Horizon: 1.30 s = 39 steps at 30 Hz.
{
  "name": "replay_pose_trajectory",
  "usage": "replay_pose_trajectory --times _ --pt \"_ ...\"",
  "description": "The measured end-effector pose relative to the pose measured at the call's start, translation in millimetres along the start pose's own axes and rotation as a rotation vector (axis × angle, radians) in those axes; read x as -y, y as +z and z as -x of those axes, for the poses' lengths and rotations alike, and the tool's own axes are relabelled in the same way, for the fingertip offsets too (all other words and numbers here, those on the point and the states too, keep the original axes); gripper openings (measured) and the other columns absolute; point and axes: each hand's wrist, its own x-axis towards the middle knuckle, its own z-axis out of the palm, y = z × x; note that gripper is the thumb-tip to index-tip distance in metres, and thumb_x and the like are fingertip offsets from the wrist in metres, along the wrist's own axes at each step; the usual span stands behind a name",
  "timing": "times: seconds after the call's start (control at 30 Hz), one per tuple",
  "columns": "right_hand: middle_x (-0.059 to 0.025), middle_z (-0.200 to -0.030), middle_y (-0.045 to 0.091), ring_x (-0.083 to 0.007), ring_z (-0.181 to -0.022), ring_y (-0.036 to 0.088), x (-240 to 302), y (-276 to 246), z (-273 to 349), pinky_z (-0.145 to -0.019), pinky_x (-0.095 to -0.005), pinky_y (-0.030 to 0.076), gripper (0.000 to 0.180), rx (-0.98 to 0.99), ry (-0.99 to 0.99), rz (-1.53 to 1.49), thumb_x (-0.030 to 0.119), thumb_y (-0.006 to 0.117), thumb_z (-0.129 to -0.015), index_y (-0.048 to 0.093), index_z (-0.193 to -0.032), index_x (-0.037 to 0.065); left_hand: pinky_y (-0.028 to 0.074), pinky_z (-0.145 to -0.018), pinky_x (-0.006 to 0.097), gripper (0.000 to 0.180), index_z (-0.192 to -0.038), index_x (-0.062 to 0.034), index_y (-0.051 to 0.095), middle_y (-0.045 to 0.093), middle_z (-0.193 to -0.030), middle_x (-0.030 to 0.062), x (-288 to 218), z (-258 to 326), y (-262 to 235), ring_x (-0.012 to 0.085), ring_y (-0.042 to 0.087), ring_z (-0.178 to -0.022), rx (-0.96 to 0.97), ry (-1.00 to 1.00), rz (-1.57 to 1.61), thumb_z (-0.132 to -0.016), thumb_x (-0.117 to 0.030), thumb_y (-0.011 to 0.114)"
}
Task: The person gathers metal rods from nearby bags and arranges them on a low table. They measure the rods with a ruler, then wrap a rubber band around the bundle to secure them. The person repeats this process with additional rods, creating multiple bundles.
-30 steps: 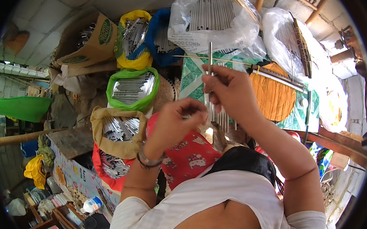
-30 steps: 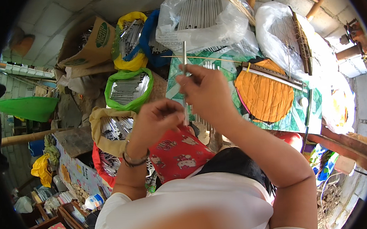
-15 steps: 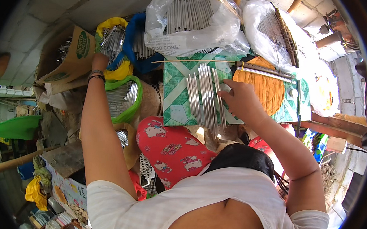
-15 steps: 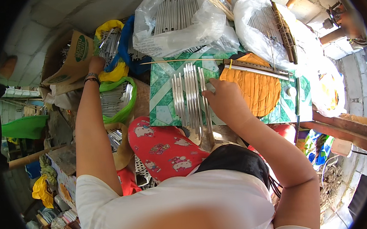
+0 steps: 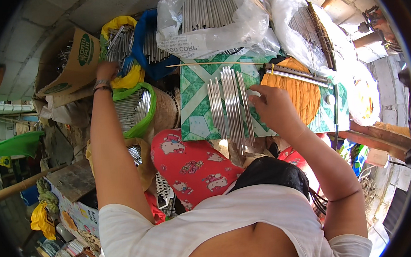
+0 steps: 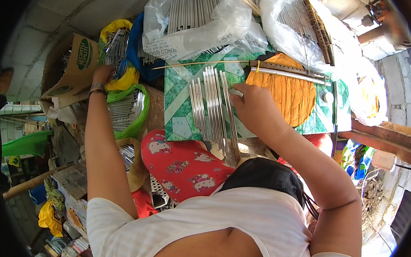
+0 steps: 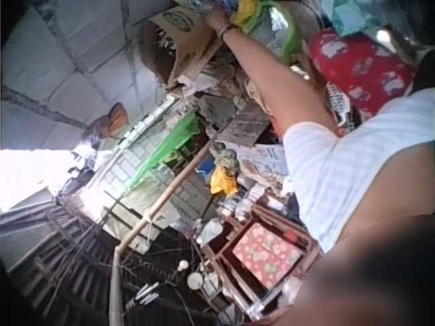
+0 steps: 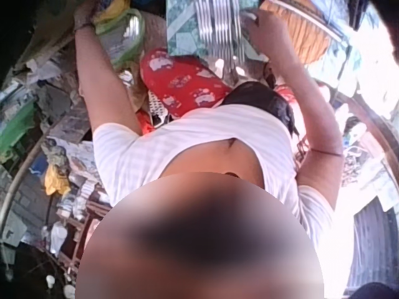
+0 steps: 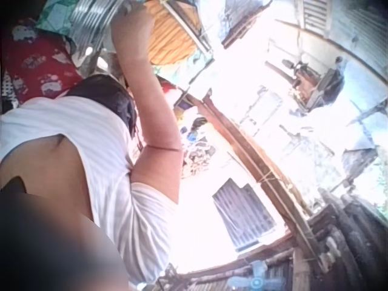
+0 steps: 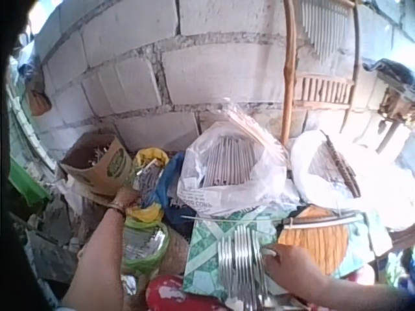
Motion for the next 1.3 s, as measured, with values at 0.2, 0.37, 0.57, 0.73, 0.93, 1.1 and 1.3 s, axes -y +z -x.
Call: replay_pose_trajectory --times 0.2,0.37,0.57,0.73,0.93,1.1,1.3 --pt "-0.0080 -0.076 0.066 -0.0112 -0.061 0.060 27 -12 -1 -0.053 -0.0267 0.050 0.028 0.034 0.130 -0.310 0.016 0.064 -0.096 0.069 -0.115 -0.003 0.042 -0.051 0.022 0.022 -0.090 -0.0016 0.073 0.065 -0.073 -0.0010 13 141 -43 0.0088 0.055 -0.056 0.018 0.007 0.615 -0.093 -0.022 0.066" --pt "-0.0076 -0.098 0.068 -0.0099 -0.074 0.062 72 15 10 -0.057 -0.0230 0.054 0.040 0.282 0.162 -0.853 0.020 0.060 -0.101 0.059 -0.129 -0.009 0.047 -0.054 0.024 0.018 -0.094 0.0018 0.075 0.066 -0.078 0.0027 3 327 -5 0.0086 0.059 -0.059 0.143 0.284 0.679 -0.090 -0.016 0.072" --pt "-0.0064 -0.090 0.068 -0.0079 -0.069 0.059 84 28 31 -0.057 -0.0237 0.053 0.037 0.270 0.075 -1.003 0.017 0.062 -0.100 0.060 -0.129 -0.006 0.051 -0.061 0.026 0.022 -0.102 0.0036 0.074 0.069 -0.090 0.0079 -16 396 55 0.0120 0.064 -0.069 0.536 0.416 0.739 -0.092 -0.016 0.072" --pt "-0.0189 -0.080 0.070 -0.0257 -0.070 0.068 43 -7 4 -0.068 -0.0382 0.055 0.034 0.038 0.125 -0.298 0.018 0.070 -0.089 0.070 -0.113 -0.005 0.054 -0.075 0.033 0.019 -0.107 -0.0024 0.073 0.070 -0.095 0.0096 21 290 44 0.0195 0.069 -0.084 -0.144 0.836 0.050 -0.092 -0.014 0.070" --pt "-0.0277 -0.096 0.070 -0.0413 -0.091 0.069 1 -10 5 -0.085 -0.0452 0.053 0.036 0.102 0.179 0.060 0.022 0.072 -0.085 0.071 -0.110 -0.004 0.053 -0.084 0.046 0.019 -0.101 -0.0074 0.073 0.068 -0.106 0.0159 113 166 -9 0.0380 0.066 -0.097 -0.074 0.631 -0.622 -0.083 -0.008 0.068" --pt "-0.0179 -0.074 0.067 -0.0281 -0.063 0.067 -3 2 2 -0.062 -0.0378 0.053 0.036 0.098 0.130 0.003 0.022 0.069 -0.090 0.069 -0.115 -0.003 0.053 -0.085 0.047 0.023 -0.100 -0.0071 0.071 0.068 -0.108 0.0174 139 151 -9 0.0390 0.065 -0.099 -0.018 0.604 -0.656 -0.078 -0.002 0.066" --pt "-0.0119 -0.064 0.063 -0.0194 -0.051 0.066 -4 6 -3 -0.051 -0.0331 0.054 0.033 0.111 0.127 -0.017 0.022 0.063 -0.095 0.068 -0.118 -0.002 0.052 -0.084 0.047 0.021 -0.099 -0.0069 0.070 0.068 -0.107 0.0173 131 154 -12 0.0375 0.065 -0.099 0.029 0.668 -0.754 -0.079 -0.003 0.068"
